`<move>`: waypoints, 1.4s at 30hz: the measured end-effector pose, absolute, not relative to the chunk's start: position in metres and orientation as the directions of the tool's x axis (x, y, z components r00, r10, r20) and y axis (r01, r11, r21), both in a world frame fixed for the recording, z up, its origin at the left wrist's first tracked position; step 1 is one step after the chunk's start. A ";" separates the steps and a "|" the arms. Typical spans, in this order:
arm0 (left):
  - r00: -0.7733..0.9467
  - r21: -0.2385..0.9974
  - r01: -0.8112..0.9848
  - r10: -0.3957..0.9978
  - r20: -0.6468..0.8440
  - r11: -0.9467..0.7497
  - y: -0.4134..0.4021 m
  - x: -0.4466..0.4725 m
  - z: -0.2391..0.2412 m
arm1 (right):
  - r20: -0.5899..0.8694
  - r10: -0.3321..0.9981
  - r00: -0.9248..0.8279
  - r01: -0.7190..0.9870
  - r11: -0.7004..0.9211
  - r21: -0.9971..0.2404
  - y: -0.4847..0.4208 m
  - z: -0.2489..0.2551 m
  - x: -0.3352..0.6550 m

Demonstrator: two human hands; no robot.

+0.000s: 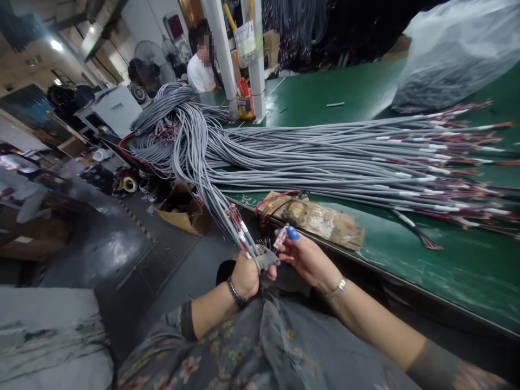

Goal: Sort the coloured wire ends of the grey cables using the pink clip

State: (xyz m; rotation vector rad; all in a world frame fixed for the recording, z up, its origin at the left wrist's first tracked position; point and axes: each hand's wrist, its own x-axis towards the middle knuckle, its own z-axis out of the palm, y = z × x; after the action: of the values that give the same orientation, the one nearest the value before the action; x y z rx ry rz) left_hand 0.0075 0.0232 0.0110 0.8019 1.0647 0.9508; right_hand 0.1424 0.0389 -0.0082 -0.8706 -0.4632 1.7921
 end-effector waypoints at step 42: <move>0.295 0.937 -0.032 0.899 -0.323 0.347 0.013 -0.007 -0.002 | -0.321 0.906 -0.275 -0.316 -0.400 -0.860 0.015 -0.002 0.146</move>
State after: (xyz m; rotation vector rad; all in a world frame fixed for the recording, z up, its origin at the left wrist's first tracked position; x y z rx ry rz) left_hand -0.0075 0.0128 -0.0024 1.0198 1.0830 0.7894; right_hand 0.1458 0.0154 -0.0022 -1.0678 -0.8646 1.8001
